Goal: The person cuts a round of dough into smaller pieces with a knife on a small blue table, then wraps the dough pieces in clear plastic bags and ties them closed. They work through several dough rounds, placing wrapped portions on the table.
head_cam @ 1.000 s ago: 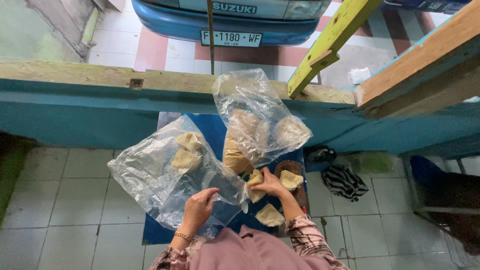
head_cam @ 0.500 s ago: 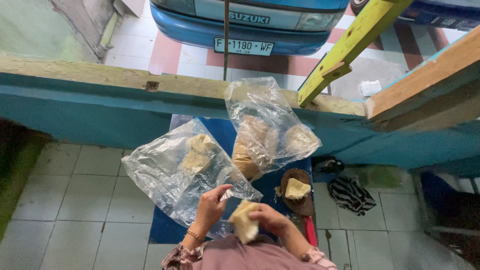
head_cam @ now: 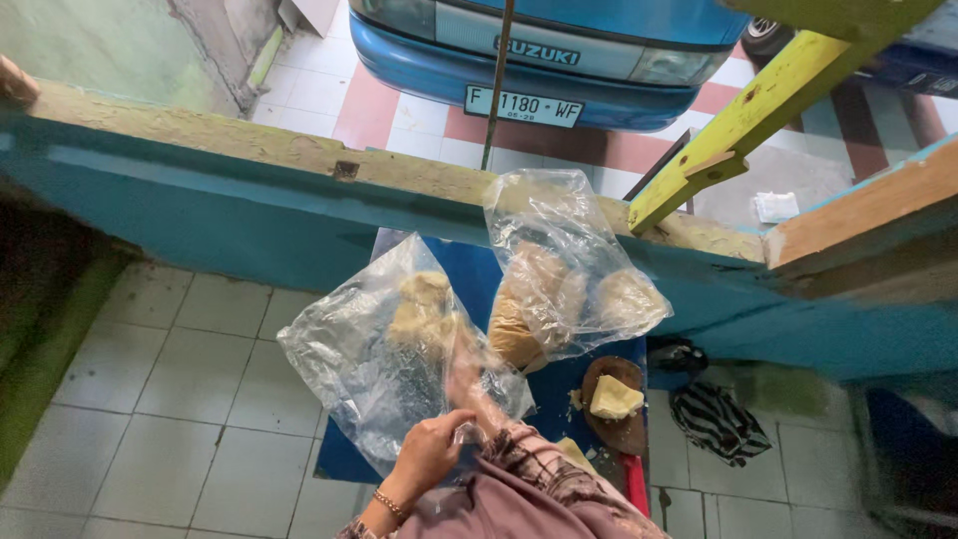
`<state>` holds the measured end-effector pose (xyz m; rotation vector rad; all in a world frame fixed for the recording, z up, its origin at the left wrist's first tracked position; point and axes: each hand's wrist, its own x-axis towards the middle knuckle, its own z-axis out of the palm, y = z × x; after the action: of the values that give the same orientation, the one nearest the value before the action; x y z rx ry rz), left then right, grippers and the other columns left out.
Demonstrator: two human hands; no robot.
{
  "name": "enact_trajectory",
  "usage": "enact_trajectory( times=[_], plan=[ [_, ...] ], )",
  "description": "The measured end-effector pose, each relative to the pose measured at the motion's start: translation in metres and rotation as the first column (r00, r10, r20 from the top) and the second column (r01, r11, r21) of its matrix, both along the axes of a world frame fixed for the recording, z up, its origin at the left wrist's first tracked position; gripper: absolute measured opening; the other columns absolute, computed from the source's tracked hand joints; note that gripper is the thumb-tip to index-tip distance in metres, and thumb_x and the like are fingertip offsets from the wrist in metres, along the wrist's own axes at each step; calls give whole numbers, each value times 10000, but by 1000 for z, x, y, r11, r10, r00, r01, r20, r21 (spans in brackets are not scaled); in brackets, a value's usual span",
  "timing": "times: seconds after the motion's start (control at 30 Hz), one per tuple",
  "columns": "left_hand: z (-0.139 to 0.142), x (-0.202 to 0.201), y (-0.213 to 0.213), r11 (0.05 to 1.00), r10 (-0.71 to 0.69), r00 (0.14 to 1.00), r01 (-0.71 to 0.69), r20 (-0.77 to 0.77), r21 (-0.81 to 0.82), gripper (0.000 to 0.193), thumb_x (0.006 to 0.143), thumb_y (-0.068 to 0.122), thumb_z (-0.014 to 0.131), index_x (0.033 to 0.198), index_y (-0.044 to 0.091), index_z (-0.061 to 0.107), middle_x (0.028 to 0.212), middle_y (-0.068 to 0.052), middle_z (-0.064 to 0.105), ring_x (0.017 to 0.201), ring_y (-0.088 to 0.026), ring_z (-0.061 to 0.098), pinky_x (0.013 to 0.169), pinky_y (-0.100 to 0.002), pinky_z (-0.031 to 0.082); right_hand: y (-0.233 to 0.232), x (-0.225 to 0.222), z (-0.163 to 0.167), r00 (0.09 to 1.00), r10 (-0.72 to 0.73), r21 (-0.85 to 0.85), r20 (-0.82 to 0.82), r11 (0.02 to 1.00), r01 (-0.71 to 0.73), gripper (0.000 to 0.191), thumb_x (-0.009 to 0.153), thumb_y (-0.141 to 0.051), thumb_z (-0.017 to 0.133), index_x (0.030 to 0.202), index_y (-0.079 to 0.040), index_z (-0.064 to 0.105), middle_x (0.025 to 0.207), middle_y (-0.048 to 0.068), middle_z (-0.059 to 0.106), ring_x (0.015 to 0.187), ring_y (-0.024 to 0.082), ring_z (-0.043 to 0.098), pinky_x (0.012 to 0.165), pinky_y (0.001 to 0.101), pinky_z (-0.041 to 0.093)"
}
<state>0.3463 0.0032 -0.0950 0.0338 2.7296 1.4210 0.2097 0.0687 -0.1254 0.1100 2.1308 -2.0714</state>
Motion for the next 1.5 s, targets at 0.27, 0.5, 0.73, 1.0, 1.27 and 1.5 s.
enact_trajectory(
  times=[0.27, 0.5, 0.73, 1.0, 1.27, 1.5],
  plan=[
    [-2, 7, -13, 931, -154, 985, 171, 77, -323, 538, 757, 417, 801, 1242, 200, 715, 1481, -172, 489, 1418, -384, 365, 1038, -746, 242, 50, 40, -36, 977, 207, -189, 58, 963, -193, 504, 961, -306, 613, 1418, -154, 465, 1259, 33, 640, 1102, 182, 611, 933, 378, 517],
    [-52, -1, -30, 967, 252, 921, -248, 296, -52, 499, 929, 507, 671, 1282, 155, 708, 1468, -91, 580, 1406, -285, 512, 1172, -519, 415, 161, 97, 8, 563, 824, 369, 61, 505, -780, 242, 943, -119, 642, 1146, -34, 742, 1070, 133, 784, 1017, 204, 747, 896, 317, 573],
    [-38, -48, -28, 623, 781, 620, -782, -76, 26, 681, 899, 349, 703, 1487, 61, 515, 1520, -235, 454, 1397, -403, 430, 1142, -461, 351, 30, -34, 15, 870, 449, 642, -205, 732, -227, 827, 971, -540, 631, 1526, 11, 362, 1552, 302, 404, 1452, 423, 369, 1167, 460, 304],
    [8, -104, -50, 58, 582, 433, -866, 689, 496, 999, 838, 656, 605, 1617, 254, 126, 1542, -49, 395, 1355, -316, 422, 926, -680, 408, -7, -45, 13, 944, 265, 538, 196, 776, -330, 945, 869, -631, 632, 1573, -76, 335, 1359, 239, 599, 1276, 387, 564, 1069, 472, 440],
    [0, -116, -77, 247, 400, 589, -807, 703, 536, 811, 852, 772, 706, 1303, 101, 643, 793, -22, 522, 714, -233, 487, 586, -401, 375, -2, -31, 1, 778, 424, -490, 465, 855, -173, 515, 980, -454, 638, 1262, -24, 653, 1125, 99, 743, 947, 205, 738, 796, 337, 608],
    [1, -103, -72, 636, 729, 684, -662, 28, -396, 730, 858, 657, 772, 1268, 67, 644, 1133, -209, 679, 1066, -410, 648, 903, -495, 520, -5, -22, 1, 993, -8, 356, 118, 934, -35, 766, 892, -630, 688, 1322, 0, 620, 1275, 212, 653, 1191, 328, 642, 1008, 405, 494]
  ],
)
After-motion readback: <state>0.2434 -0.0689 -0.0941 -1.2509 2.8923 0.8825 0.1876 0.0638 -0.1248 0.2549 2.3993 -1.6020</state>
